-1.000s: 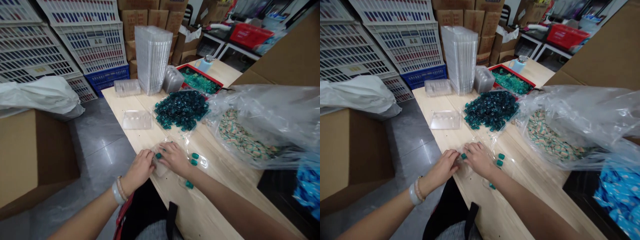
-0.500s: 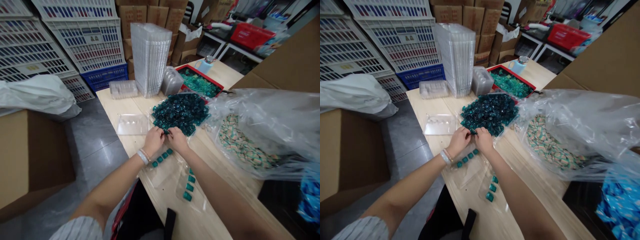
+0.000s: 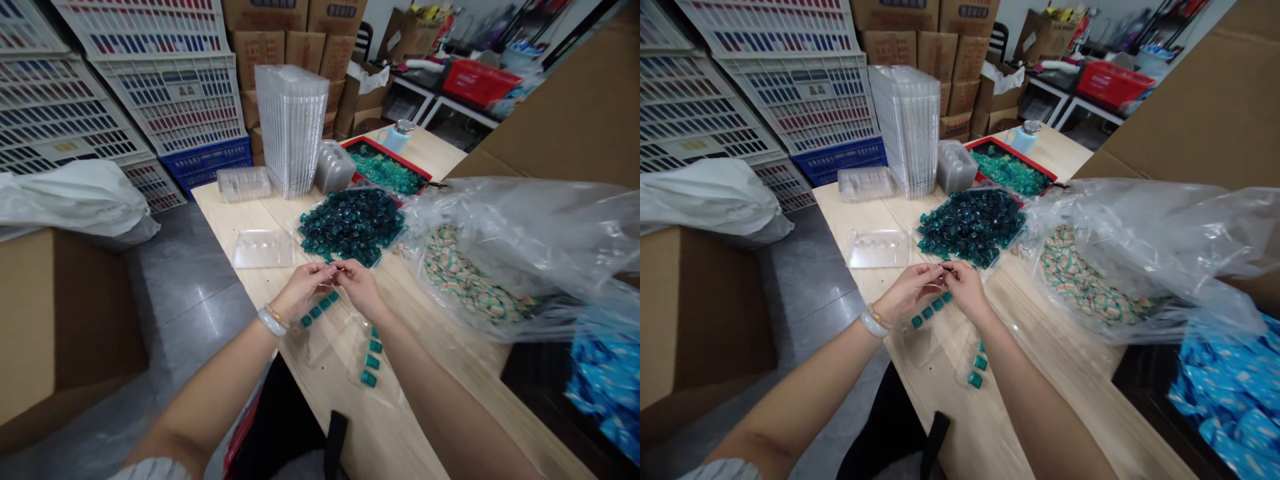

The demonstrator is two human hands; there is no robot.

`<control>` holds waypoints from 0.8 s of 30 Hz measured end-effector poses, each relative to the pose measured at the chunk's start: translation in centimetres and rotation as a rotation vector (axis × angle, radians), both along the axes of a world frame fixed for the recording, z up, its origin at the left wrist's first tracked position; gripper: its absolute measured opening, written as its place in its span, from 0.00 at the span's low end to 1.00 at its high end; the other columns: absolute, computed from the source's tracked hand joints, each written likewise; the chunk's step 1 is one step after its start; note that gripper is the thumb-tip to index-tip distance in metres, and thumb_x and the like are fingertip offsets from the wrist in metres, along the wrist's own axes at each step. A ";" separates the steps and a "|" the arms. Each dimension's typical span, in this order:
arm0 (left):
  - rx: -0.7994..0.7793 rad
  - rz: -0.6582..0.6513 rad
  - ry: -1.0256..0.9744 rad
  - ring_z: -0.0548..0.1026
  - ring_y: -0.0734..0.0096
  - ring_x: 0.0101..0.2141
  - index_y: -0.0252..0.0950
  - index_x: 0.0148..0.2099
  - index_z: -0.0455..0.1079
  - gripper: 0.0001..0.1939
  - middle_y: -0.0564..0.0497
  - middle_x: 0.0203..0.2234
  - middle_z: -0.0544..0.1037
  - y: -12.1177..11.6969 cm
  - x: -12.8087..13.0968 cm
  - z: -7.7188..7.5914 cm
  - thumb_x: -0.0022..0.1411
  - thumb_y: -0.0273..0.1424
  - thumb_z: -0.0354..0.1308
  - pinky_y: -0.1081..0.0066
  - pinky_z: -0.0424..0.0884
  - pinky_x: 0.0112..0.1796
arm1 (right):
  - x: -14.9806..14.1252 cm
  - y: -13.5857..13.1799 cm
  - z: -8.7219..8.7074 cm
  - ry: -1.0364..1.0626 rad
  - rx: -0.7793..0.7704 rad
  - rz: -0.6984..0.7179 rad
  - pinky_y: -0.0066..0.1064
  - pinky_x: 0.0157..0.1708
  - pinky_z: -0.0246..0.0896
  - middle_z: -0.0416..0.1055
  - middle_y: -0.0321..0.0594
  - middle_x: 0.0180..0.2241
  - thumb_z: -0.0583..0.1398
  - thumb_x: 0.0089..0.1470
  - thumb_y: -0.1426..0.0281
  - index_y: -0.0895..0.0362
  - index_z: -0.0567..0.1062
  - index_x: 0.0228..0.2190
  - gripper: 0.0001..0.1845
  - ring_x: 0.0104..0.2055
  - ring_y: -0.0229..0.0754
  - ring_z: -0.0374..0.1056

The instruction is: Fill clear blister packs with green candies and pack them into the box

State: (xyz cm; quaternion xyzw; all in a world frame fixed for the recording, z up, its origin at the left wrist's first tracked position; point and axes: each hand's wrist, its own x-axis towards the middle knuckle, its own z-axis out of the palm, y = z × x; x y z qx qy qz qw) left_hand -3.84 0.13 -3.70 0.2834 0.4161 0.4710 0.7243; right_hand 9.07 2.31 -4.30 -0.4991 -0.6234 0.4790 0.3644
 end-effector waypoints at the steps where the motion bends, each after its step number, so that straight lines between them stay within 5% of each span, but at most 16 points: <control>1: -0.005 0.013 -0.010 0.68 0.79 0.23 0.30 0.28 0.68 0.11 0.53 0.21 0.70 0.1 0.2 0.2 0.44 0.33 0.61 0.76 0.63 0.27 | 0.1 -0.1 0.1 0.010 0.015 -0.016 0.32 0.28 0.63 0.66 0.40 0.31 0.55 0.44 0.67 0.58 0.72 0.31 0.11 0.27 0.36 0.65; 4: -0.021 0.062 -0.056 0.67 0.80 0.21 0.29 0.24 0.67 0.08 0.53 0.18 0.69 0.5 0.6 0.3 0.45 0.29 0.61 0.77 0.63 0.26 | 0.3 -0.1 0.5 -0.029 0.095 -0.041 0.34 0.32 0.64 0.67 0.41 0.32 0.53 0.46 0.68 0.58 0.72 0.32 0.11 0.31 0.39 0.66; 11: -0.145 0.059 -0.436 0.70 0.79 0.27 0.29 0.29 0.69 0.03 0.51 0.24 0.72 0.2 0.7 -0.7 0.52 0.25 0.56 0.75 0.67 0.35 | 0.3 0.0 2.1 -0.582 0.558 0.121 0.32 0.38 0.61 0.65 0.44 0.34 0.48 0.49 0.76 0.59 0.71 0.33 0.13 0.36 0.40 0.64; 14: -0.107 0.056 -0.470 0.71 0.79 0.28 0.29 0.29 0.68 0.03 0.51 0.24 0.72 0.2 1.0 -0.8 0.52 0.25 0.56 0.74 0.67 0.36 | 0.0 0.2 2.3 -0.697 0.542 0.074 0.32 0.38 0.60 0.63 0.47 0.36 0.47 0.50 0.78 0.60 0.71 0.35 0.15 0.37 0.41 0.63; 20: -0.129 0.127 -0.432 0.71 0.78 0.28 0.31 0.31 0.67 0.04 0.51 0.26 0.72 0.6 0.9 -0.2 0.52 0.28 0.56 0.74 0.68 0.35 | 0.9 1.4 1.8 -0.366 0.391 0.148 0.31 0.40 0.60 0.64 0.41 0.39 0.49 0.49 0.76 0.55 0.69 0.38 0.14 0.41 0.37 0.62; 24: -0.074 0.080 -0.262 0.68 0.80 0.24 0.31 0.30 0.66 0.11 0.53 0.23 0.69 0.5 0.9 0.2 0.48 0.34 0.60 0.77 0.65 0.28 | 0.9 1.1 2.6 -0.397 0.368 0.159 0.29 0.33 0.62 0.64 0.42 0.35 0.53 0.45 0.76 0.58 0.71 0.34 0.13 0.35 0.37 0.63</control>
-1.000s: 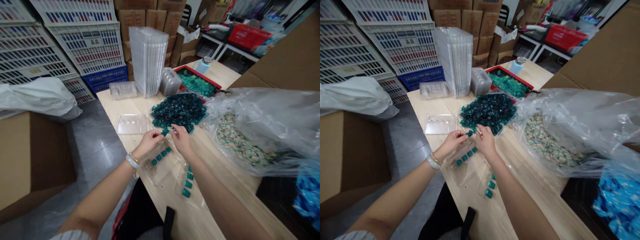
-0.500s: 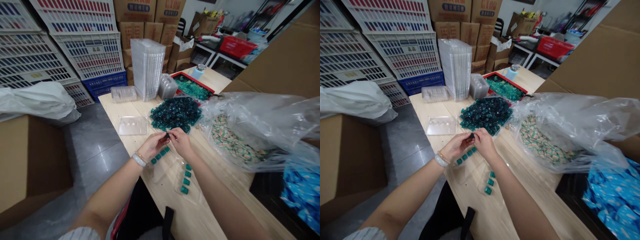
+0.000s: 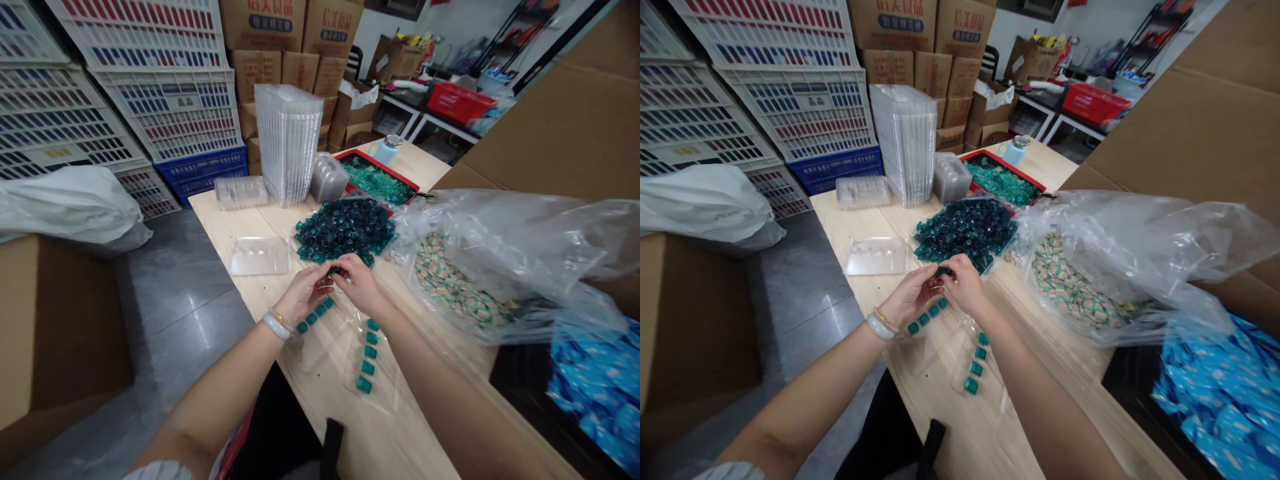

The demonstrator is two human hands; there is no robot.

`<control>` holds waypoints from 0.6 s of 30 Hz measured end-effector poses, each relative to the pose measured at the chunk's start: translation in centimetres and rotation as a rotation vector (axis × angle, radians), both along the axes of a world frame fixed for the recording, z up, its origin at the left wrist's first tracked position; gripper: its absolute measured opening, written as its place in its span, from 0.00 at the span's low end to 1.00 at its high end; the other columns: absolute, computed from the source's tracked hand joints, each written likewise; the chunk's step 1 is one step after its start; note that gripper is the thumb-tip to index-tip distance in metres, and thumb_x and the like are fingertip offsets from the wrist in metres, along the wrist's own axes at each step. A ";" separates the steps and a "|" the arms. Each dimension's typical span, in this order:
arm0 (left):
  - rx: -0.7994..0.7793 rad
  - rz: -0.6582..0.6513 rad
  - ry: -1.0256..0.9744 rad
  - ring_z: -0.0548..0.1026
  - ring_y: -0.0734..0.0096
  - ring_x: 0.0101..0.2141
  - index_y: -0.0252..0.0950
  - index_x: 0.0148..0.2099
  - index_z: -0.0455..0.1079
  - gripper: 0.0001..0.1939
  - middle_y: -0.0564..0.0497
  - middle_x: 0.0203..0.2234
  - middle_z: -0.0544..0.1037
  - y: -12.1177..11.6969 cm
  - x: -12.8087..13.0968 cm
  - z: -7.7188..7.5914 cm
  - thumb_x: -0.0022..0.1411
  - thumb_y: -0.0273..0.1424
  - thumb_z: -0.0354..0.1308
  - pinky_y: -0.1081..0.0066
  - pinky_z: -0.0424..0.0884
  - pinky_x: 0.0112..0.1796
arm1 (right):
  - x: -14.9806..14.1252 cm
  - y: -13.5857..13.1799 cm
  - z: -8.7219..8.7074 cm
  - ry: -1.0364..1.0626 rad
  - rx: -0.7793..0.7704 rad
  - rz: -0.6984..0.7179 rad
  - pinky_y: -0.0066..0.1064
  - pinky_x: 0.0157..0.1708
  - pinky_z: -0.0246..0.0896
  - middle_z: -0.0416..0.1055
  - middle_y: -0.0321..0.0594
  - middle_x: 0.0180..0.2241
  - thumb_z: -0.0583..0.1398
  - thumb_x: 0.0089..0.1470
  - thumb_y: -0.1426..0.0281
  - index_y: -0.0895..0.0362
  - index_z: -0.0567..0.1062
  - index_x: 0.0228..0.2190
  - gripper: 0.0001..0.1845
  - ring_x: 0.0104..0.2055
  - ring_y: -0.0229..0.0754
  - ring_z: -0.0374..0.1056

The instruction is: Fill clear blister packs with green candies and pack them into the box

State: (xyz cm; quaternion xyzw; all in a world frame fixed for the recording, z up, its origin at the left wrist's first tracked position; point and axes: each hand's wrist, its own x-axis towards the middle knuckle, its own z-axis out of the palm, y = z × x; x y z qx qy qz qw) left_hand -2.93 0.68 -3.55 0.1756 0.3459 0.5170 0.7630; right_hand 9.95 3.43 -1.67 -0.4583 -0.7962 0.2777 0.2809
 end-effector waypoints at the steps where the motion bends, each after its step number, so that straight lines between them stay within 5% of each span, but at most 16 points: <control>1: 0.022 0.001 0.072 0.67 0.81 0.22 0.31 0.28 0.65 0.12 0.54 0.21 0.68 0.0 0.1 0.1 0.46 0.35 0.61 0.77 0.64 0.26 | -0.1 -0.3 0.3 -0.023 0.033 0.005 0.29 0.33 0.61 0.64 0.43 0.36 0.53 0.44 0.76 0.58 0.71 0.34 0.12 0.36 0.38 0.63; 5: 0.071 0.004 0.153 0.64 0.82 0.20 0.30 0.24 0.63 0.12 0.57 0.17 0.64 -0.1 0.4 1.4 0.44 0.34 0.61 0.78 0.60 0.23 | 0.1 -0.7 0.7 -0.081 0.092 -0.025 0.29 0.34 0.61 0.69 0.41 0.34 0.51 0.44 0.76 0.59 0.71 0.34 0.13 0.34 0.38 0.65; 9: 0.154 -0.037 0.002 0.63 0.82 0.21 0.31 0.25 0.62 0.13 0.56 0.18 0.64 -1.0 -0.5 3.0 0.50 0.36 0.56 0.77 0.60 0.25 | 2.5 0.9 -0.8 -0.240 0.078 -0.297 0.35 0.37 0.60 0.70 0.43 0.31 0.50 0.46 0.76 0.61 0.72 0.33 0.14 0.33 0.42 0.66; 11: 0.163 -0.065 0.026 0.65 0.81 0.22 0.31 0.25 0.63 0.13 0.55 0.20 0.66 -1.7 -1.3 3.3 0.51 0.37 0.56 0.76 0.61 0.26 | 3.5 1.7 -1.2 -0.306 0.086 -0.315 0.38 0.40 0.59 0.70 0.47 0.35 0.51 0.47 0.74 0.62 0.72 0.36 0.15 0.38 0.45 0.65; 15: 0.040 -0.082 0.115 0.66 0.80 0.23 0.31 0.28 0.65 0.13 0.54 0.20 0.68 -3.5 -2.8 2.4 0.47 0.37 0.60 0.77 0.62 0.26 | 2.2 0.4 0.0 -0.317 0.180 -0.221 0.41 0.43 0.56 0.63 0.52 0.45 0.53 0.49 0.70 0.61 0.69 0.42 0.17 0.45 0.49 0.60; 18: 0.009 -0.120 0.207 0.67 0.79 0.23 0.30 0.28 0.66 0.14 0.52 0.21 0.70 -5.6 -3.9 1.2 0.46 0.37 0.61 0.77 0.62 0.26 | -0.5 -3.4 1.5 -0.154 0.096 0.097 0.36 0.38 0.59 0.67 0.45 0.38 0.53 0.51 0.70 0.56 0.70 0.40 0.14 0.40 0.43 0.63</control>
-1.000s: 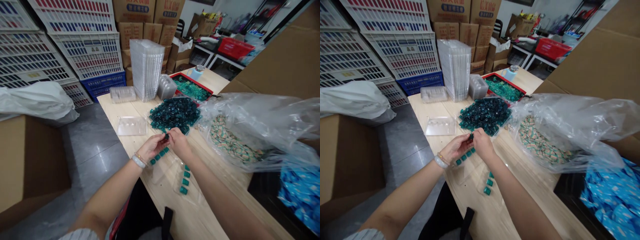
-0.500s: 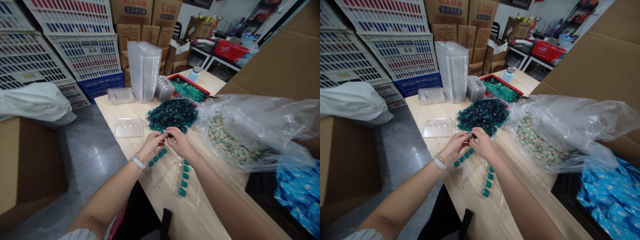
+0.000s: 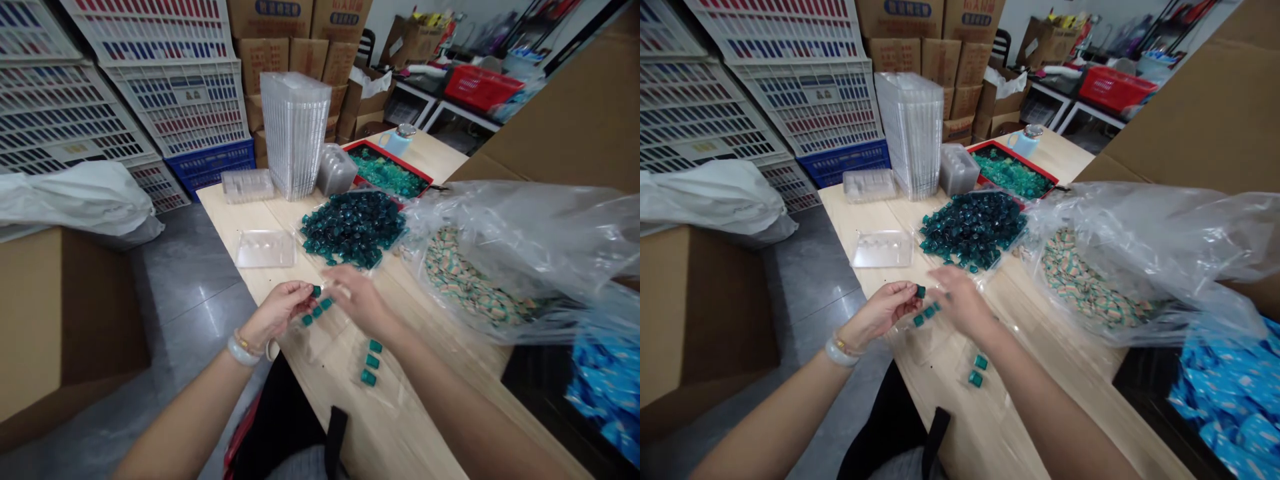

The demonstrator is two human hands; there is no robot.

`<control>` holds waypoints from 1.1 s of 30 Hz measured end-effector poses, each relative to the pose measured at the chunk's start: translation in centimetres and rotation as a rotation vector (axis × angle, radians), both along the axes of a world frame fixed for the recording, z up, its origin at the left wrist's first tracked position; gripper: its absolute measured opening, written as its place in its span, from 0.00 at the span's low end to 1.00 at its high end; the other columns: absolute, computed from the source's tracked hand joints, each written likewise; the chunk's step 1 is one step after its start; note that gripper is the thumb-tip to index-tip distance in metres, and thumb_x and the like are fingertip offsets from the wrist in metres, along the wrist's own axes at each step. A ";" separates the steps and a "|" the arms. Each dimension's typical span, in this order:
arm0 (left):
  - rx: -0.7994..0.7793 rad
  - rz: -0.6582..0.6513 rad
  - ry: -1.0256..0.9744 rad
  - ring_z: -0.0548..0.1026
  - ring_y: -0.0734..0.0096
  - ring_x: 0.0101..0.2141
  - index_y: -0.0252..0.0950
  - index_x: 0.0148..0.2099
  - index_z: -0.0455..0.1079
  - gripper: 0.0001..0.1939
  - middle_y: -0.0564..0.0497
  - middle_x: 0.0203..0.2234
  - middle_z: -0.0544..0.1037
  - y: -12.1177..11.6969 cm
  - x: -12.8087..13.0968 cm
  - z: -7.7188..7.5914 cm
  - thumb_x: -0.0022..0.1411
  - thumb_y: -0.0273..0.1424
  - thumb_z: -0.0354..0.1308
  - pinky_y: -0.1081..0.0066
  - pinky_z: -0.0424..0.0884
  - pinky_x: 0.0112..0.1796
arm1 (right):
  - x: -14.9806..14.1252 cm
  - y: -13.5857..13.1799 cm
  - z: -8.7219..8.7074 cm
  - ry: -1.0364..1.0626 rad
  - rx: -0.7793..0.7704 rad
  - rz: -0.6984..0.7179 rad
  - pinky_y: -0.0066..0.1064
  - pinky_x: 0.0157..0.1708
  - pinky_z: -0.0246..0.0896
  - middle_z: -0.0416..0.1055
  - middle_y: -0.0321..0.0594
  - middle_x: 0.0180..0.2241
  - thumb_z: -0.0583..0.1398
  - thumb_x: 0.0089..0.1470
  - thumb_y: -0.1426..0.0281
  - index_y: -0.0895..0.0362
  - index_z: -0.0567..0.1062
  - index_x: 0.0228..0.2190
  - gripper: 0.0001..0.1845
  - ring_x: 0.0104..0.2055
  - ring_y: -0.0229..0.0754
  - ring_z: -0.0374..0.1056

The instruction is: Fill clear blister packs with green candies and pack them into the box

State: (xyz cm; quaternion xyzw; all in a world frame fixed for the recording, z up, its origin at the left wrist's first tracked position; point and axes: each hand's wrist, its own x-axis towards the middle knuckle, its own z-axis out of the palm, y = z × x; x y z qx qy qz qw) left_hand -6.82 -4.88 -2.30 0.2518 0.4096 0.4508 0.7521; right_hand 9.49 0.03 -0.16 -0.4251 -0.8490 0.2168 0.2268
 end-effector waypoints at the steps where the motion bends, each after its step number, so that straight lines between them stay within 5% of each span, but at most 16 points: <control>1: -0.003 -0.024 0.029 0.67 0.79 0.22 0.30 0.28 0.66 0.14 0.51 0.21 0.70 -0.8 -0.4 -0.4 0.47 0.37 0.60 0.77 0.62 0.26 | -0.8 -1.4 0.2 0.051 -0.074 0.101 0.33 0.35 0.60 0.68 0.42 0.34 0.53 0.51 0.70 0.55 0.70 0.38 0.12 0.37 0.40 0.64; 4: 0.057 -0.014 0.258 0.68 0.76 0.24 0.31 0.31 0.67 0.14 0.50 0.23 0.71 -3.4 -1.6 -1.6 0.50 0.38 0.56 0.74 0.64 0.28 | -2.4 -4.5 -0.2 0.094 -0.197 0.173 0.29 0.30 0.59 0.67 0.38 0.28 0.53 0.51 0.70 0.56 0.71 0.34 0.09 0.30 0.37 0.63; 9: 0.529 -0.064 1.049 0.65 0.65 0.42 0.36 0.44 0.65 0.19 0.47 0.39 0.71 -6.3 -3.2 -3.2 0.47 0.30 0.59 0.63 0.60 0.45 | -3.1 -5.7 -3.0 -0.233 0.023 0.322 0.36 0.37 0.54 0.69 0.42 0.32 0.57 0.48 0.73 0.57 0.72 0.32 0.07 0.38 0.44 0.60; 15: 0.709 -0.212 1.306 0.63 0.63 0.45 0.37 0.49 0.61 0.24 0.46 0.42 0.68 -6.7 -3.2 -3.5 0.47 0.28 0.58 0.61 0.59 0.46 | -3.7 -6.4 -5.1 -0.313 0.163 0.376 0.39 0.43 0.49 0.69 0.40 0.33 0.56 0.49 0.71 0.54 0.71 0.35 0.09 0.41 0.43 0.57; 20: 0.759 -0.244 1.365 0.62 0.61 0.46 0.37 0.52 0.58 0.28 0.46 0.45 0.67 -7.0 -3.9 -3.3 0.48 0.32 0.58 0.60 0.59 0.46 | -2.1 -9.0 -4.9 -0.245 0.237 0.034 0.45 0.49 0.45 0.63 0.46 0.46 0.55 0.49 0.67 0.56 0.63 0.47 0.22 0.48 0.47 0.54; 25: 0.938 -0.210 1.383 0.61 0.61 0.46 0.36 0.51 0.59 0.22 0.44 0.44 0.66 -6.2 -0.3 -2.3 0.54 0.36 0.52 0.60 0.58 0.47 | 5.4 -14.9 -5.0 -0.189 0.260 -0.490 0.44 0.44 0.53 0.63 0.48 0.43 0.51 0.51 0.71 0.56 0.62 0.47 0.18 0.46 0.48 0.57; 30: 1.281 -0.656 1.139 0.56 0.60 0.52 0.40 0.51 0.60 0.22 0.46 0.50 0.62 -6.7 8.0 -1.5 0.53 0.38 0.54 0.59 0.54 0.50 | 12.6 -23.4 -6.8 -0.352 0.209 -0.792 0.49 0.42 0.52 0.60 0.50 0.46 0.53 0.50 0.69 0.52 0.61 0.48 0.21 0.47 0.53 0.55; 33: 1.350 -0.839 1.125 0.52 0.57 0.54 0.38 0.45 0.64 0.18 0.46 0.50 0.62 -7.3 10.0 -2.0 0.52 0.39 0.54 0.57 0.51 0.51 | 14.5 -25.3 -7.7 -0.451 0.153 -0.913 0.50 0.41 0.53 0.59 0.50 0.49 0.52 0.50 0.65 0.51 0.62 0.47 0.21 0.47 0.56 0.56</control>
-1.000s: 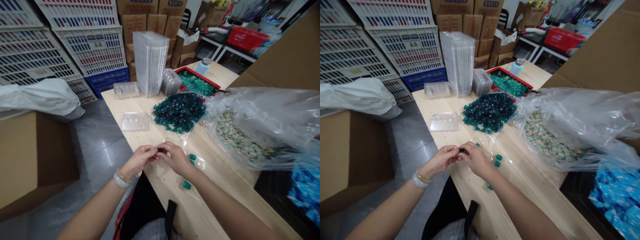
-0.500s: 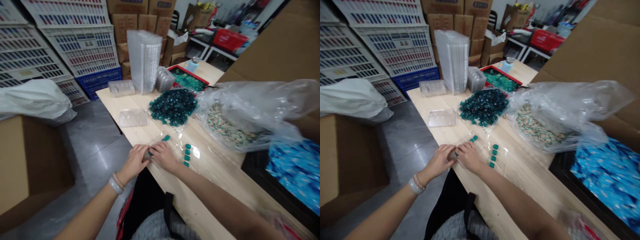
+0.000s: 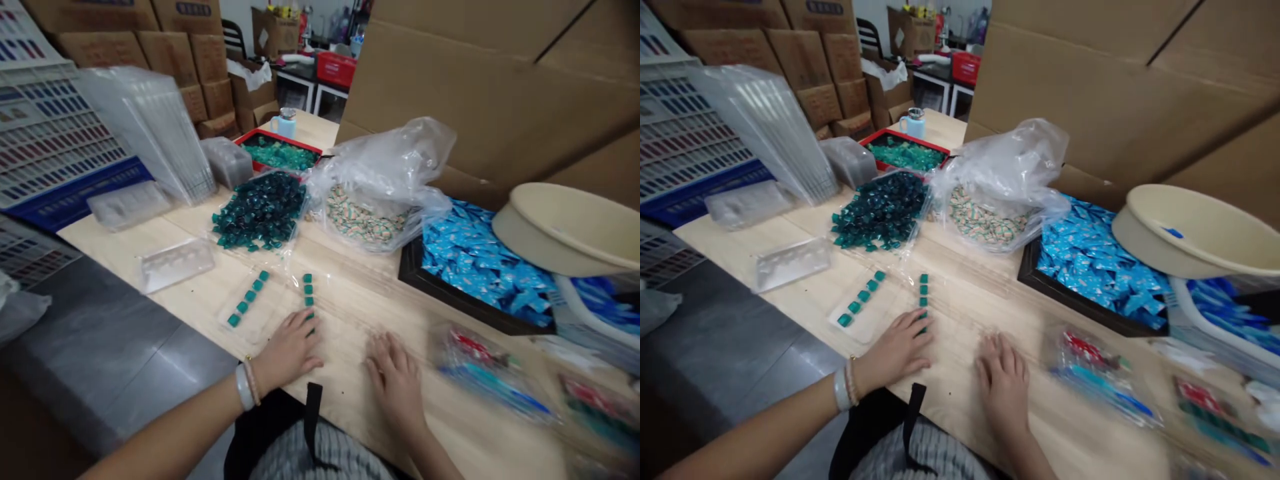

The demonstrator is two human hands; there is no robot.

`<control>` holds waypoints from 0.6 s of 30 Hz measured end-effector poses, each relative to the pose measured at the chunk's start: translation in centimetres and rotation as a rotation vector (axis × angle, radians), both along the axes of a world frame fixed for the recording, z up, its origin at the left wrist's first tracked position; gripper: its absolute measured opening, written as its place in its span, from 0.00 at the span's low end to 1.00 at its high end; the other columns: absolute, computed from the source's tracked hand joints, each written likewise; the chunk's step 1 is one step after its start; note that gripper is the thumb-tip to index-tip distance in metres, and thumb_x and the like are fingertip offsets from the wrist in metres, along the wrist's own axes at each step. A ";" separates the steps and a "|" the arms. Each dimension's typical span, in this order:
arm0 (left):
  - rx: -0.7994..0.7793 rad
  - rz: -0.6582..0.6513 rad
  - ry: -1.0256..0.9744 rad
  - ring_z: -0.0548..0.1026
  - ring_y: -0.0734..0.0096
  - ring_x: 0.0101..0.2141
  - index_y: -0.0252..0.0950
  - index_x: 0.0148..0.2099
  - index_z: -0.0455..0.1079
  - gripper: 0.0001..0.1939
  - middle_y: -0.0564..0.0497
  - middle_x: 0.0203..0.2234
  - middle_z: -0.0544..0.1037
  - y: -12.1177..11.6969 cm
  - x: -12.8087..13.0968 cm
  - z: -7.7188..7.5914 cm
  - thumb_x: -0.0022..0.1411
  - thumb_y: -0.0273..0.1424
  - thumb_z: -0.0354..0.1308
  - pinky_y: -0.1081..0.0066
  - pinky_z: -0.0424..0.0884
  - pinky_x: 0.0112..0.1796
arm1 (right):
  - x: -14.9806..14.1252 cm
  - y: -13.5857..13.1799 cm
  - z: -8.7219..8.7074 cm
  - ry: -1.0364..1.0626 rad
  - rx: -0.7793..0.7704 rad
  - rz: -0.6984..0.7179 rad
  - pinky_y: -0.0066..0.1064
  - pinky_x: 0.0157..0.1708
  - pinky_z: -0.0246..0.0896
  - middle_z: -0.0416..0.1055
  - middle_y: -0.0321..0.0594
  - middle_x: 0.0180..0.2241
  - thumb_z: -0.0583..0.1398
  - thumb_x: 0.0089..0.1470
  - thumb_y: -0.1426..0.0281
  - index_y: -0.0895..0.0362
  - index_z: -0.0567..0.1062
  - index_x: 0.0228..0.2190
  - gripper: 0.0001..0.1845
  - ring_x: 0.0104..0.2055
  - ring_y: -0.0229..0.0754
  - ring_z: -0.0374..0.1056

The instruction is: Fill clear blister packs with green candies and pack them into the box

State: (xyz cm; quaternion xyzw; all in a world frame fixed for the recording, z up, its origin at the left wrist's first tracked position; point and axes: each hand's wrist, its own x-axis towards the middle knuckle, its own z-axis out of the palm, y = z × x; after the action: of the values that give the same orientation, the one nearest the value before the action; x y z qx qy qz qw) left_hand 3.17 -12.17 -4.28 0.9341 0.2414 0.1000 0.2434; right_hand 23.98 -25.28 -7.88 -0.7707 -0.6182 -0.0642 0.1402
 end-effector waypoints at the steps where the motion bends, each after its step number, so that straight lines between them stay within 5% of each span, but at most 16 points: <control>1: -0.002 -0.014 0.025 0.52 0.57 0.54 0.37 0.43 0.65 0.16 0.46 0.49 0.64 -0.2 0.0 -0.2 0.53 0.38 0.54 0.57 0.51 0.51 | 0.2 0.1 -0.2 -0.004 -0.019 -0.020 0.50 0.40 0.53 0.59 0.50 0.49 0.52 0.50 0.64 0.52 0.63 0.47 0.21 0.46 0.56 0.57; 6: -0.004 -0.013 0.031 0.57 0.60 0.50 0.37 0.34 0.66 0.10 0.49 0.42 0.69 -0.8 -1.6 0.2 0.54 0.38 0.52 0.59 0.51 0.51 | -0.3 3.0 -0.6 -0.039 -0.038 -0.089 0.48 0.36 0.54 0.61 0.55 0.48 0.50 0.51 0.60 0.57 0.65 0.47 0.23 0.43 0.56 0.59; 9: 0.009 0.010 -0.064 0.61 0.64 0.46 0.37 0.33 0.66 0.09 0.50 0.39 0.69 0.9 -2.4 1.1 0.54 0.37 0.52 0.61 0.53 0.50 | -0.5 5.1 0.5 -0.025 -0.014 -0.035 0.45 0.35 0.55 0.63 0.54 0.45 0.51 0.51 0.59 0.59 0.64 0.47 0.25 0.41 0.55 0.60; 11: 0.041 0.148 -0.150 0.64 0.67 0.42 0.36 0.33 0.67 0.08 0.50 0.36 0.69 3.9 -3.0 1.7 0.56 0.35 0.49 0.65 0.57 0.46 | -0.6 7.5 2.1 0.028 0.054 0.040 0.43 0.36 0.55 0.65 0.53 0.43 0.51 0.51 0.59 0.60 0.65 0.47 0.25 0.41 0.52 0.60; 14: 0.107 0.558 -0.190 0.66 0.70 0.37 0.35 0.34 0.67 0.10 0.49 0.32 0.70 10.3 -3.5 1.7 0.59 0.30 0.45 0.69 0.61 0.41 | -2.4 13.9 4.7 0.191 0.103 0.307 0.37 0.39 0.55 0.67 0.48 0.38 0.50 0.53 0.63 0.60 0.67 0.43 0.19 0.40 0.45 0.60; 16: 0.122 0.715 -0.080 0.66 0.68 0.36 0.34 0.36 0.68 0.10 0.48 0.31 0.70 14.1 -3.3 1.1 0.57 0.30 0.47 0.68 0.61 0.39 | -4.8 19.5 5.5 0.266 0.024 0.479 0.33 0.39 0.55 0.68 0.44 0.35 0.48 0.54 0.66 0.58 0.70 0.39 0.15 0.39 0.42 0.61; 18: 0.145 0.799 0.076 0.66 0.63 0.37 0.33 0.35 0.69 0.10 0.45 0.32 0.69 16.7 -2.7 0.2 0.55 0.32 0.50 0.66 0.61 0.38 | -7.5 24.6 5.3 0.223 -0.072 0.466 0.33 0.38 0.54 0.69 0.43 0.32 0.48 0.54 0.68 0.57 0.72 0.33 0.13 0.38 0.42 0.61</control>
State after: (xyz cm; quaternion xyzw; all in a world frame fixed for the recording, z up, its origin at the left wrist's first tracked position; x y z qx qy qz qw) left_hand 0.51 4.55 -4.09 0.7846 0.5863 0.1688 0.1099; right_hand 16.46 -0.67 -2.62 -0.6145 -0.7616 0.0772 0.1908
